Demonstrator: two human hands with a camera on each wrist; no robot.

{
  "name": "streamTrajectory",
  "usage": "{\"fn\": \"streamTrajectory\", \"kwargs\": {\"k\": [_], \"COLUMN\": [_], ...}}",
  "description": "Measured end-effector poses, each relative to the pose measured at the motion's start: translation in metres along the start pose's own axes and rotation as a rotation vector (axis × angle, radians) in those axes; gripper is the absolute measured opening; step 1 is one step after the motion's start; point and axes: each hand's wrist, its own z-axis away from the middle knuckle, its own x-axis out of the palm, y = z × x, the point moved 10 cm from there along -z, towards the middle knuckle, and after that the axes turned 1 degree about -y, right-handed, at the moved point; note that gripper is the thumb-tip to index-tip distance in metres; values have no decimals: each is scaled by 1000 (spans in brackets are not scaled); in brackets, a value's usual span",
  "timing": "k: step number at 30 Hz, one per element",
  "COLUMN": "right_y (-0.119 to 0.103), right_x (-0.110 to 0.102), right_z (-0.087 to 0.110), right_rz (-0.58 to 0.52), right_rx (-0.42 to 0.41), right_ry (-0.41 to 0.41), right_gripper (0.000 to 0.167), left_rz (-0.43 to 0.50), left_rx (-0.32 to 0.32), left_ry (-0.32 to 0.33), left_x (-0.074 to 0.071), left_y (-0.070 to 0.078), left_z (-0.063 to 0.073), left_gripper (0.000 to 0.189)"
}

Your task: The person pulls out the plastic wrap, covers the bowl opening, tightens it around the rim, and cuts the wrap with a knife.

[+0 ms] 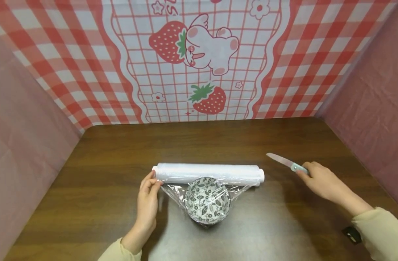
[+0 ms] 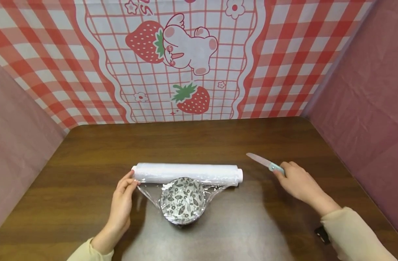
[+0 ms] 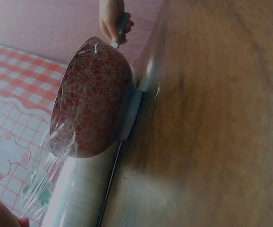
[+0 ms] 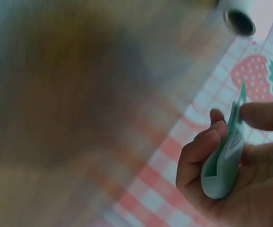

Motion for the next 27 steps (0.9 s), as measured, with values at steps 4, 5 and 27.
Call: {"fn": "streamTrajectory", "kwargs": {"k": [4, 5, 27], "right_y": [4, 6, 0], "right_x": [14, 18, 58], "right_z": [1, 3, 16], "right_rz": [-103, -128, -61], "right_rx": [91, 117, 199], "right_ry": [-6, -13, -119], "right_gripper": [37, 40, 31], "left_rz": [-1, 1, -51], "left_rx": [-5, -7, -49], "left_ry": [3, 1, 37], "left_x": [-1, -1, -4], "left_y": [-1, -1, -8], "left_z": [0, 0, -3], "left_gripper": [11, 11, 12]}}
